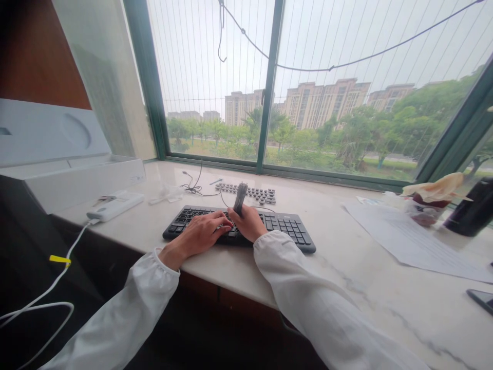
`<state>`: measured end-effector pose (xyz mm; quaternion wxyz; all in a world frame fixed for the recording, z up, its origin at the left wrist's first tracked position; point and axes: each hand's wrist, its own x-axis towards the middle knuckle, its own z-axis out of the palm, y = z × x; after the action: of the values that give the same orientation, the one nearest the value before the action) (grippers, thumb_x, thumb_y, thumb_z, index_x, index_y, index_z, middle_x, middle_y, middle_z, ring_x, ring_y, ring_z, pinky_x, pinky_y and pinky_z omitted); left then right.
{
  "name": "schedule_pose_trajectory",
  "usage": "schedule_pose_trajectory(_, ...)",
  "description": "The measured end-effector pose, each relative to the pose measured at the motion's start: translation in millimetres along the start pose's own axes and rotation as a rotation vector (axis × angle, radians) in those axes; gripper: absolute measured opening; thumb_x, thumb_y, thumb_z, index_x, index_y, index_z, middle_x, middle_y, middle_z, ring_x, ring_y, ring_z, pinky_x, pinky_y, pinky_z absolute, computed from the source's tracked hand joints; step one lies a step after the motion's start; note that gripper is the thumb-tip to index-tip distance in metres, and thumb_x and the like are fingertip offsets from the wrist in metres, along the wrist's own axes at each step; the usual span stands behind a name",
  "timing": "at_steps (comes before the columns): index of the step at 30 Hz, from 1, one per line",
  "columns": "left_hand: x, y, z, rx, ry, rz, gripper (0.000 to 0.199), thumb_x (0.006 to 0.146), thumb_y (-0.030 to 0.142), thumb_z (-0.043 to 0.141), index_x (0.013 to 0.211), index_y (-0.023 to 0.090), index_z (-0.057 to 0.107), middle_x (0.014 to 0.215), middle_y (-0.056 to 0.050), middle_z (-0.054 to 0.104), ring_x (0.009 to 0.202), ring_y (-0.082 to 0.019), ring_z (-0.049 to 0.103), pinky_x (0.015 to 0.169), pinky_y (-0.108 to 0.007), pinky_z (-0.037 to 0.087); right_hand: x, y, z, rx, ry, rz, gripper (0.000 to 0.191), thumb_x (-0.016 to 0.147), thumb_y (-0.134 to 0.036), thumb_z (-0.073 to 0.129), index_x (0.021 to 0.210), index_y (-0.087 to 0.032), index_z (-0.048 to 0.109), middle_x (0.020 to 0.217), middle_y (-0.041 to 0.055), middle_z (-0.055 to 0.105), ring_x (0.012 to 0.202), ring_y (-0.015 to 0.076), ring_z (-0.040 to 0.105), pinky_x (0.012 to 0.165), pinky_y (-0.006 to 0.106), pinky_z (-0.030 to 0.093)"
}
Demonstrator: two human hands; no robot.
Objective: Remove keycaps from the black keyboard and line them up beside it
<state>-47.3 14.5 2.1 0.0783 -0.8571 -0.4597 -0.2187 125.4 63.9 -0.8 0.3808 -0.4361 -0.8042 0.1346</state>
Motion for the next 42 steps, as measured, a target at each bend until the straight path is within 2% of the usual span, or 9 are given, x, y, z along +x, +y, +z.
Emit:
schedule_pose_trajectory(3,0.3,-0.4,-0.9,-0.006,-0.003,-0.019,0.032,0.097,0.037,0.034,0.100,0.025,0.064,0.102,-0.002,0.064,0.090,-0.016,0.063,0.072,-0.026,0.046,-1.9,-1.5,-2.1,-0.032,-0.011,-0.045,0.038,0.089,-0.047,0.039,0.065,-0.018,0.049,0.058,-0.0022,0.050,0.059,0.0115,0.044,0.059,0.022,0.034)
schedule_pose_trajectory(8,0.4,-2.2,-0.5,-0.032,0.009,-0.005,0.023,0.092,0.039,0.048,0.101,0.028,0.066,0.103,0.000,0.064,0.091,-0.016,0.063,0.075,-0.026,0.047,-3.5,-3.6,-2.2,-0.042,-0.018,-0.071,0.039,0.089,-0.048,0.039,0.066,-0.018,0.049,0.058,-0.0023,0.051,0.058,0.0111,0.044,0.059,0.022,0.033)
schedule_pose_trajectory(13,2.2,-4.3,2.4,-0.032,0.029,-0.016,0.024,0.090,0.043,0.051,0.098,0.028,0.067,0.101,0.000,0.065,0.086,-0.016,0.064,0.073,-0.027,0.047,-0.5,-4.4,-0.4,0.001,0.052,0.088,0.042,0.088,-0.045,0.039,0.057,-0.019,0.046,0.050,-0.0016,0.049,0.052,0.0117,0.045,0.055,0.024,0.032)
schedule_pose_trajectory(21,5.1,-0.7,2.3,0.003,0.004,-0.033,0.027,0.090,0.043,0.050,0.096,0.025,0.069,0.100,-0.003,0.065,0.085,-0.018,0.065,0.072,-0.028,0.046,0.6,-2.3,-1.0,0.048,0.051,0.330,0.044,0.085,-0.037,0.041,0.046,-0.019,0.049,0.044,0.0022,0.055,0.050,0.0143,0.053,0.058,0.025,0.038)
schedule_pose_trajectory(23,5.7,1.2,1.7,0.041,-0.003,-0.036,0.028,0.090,0.045,0.049,0.095,0.024,0.068,0.100,-0.004,0.065,0.083,-0.019,0.065,0.070,-0.029,0.047,0.1,-3.4,-0.4,0.022,0.062,0.311,0.043,0.085,-0.037,0.041,0.047,-0.019,0.049,0.045,0.0020,0.055,0.050,0.0144,0.053,0.057,0.025,0.037)
schedule_pose_trajectory(28,7.0,3.3,0.2,0.096,-0.027,0.033,0.027,0.093,0.040,0.045,0.099,0.022,0.064,0.107,-0.007,0.062,0.087,-0.019,0.064,0.068,-0.029,0.047,0.3,-7.8,2.3,-0.122,0.081,0.098,0.036,0.086,-0.037,0.041,0.057,-0.019,0.051,0.053,0.0011,0.056,0.053,0.0138,0.048,0.054,0.026,0.030)
schedule_pose_trajectory(30,7.0,3.3,0.1,0.095,-0.027,0.054,0.027,0.094,0.039,0.045,0.100,0.021,0.063,0.110,-0.007,0.060,0.088,-0.018,0.064,0.068,-0.028,0.048,0.6,-7.9,2.3,-0.148,0.059,0.061,0.033,0.086,-0.035,0.041,0.059,-0.019,0.052,0.056,0.0009,0.056,0.054,0.0134,0.046,0.054,0.025,0.028)
schedule_pose_trajectory(35,6.7,2.9,1.5,0.109,-0.016,0.054,0.025,0.094,0.038,0.044,0.097,0.020,0.061,0.110,-0.007,0.060,0.086,-0.019,0.064,0.065,-0.029,0.047,0.0,-6.4,0.6,-0.101,0.028,0.087,0.035,0.088,-0.033,0.039,0.057,-0.019,0.050,0.050,0.0004,0.053,0.052,0.0133,0.048,0.054,0.025,0.028)
schedule_pose_trajectory(42,7.5,5.0,2.0,0.108,-0.037,0.003,0.029,0.094,0.041,0.043,0.101,0.020,0.062,0.108,-0.008,0.060,0.088,-0.020,0.064,0.069,-0.029,0.048,-1.2,-11.9,1.8,-0.123,0.064,0.103,0.034,0.087,-0.032,0.039,0.058,-0.020,0.052,0.048,0.0007,0.052,0.052,0.0143,0.048,0.054,0.025,0.028)
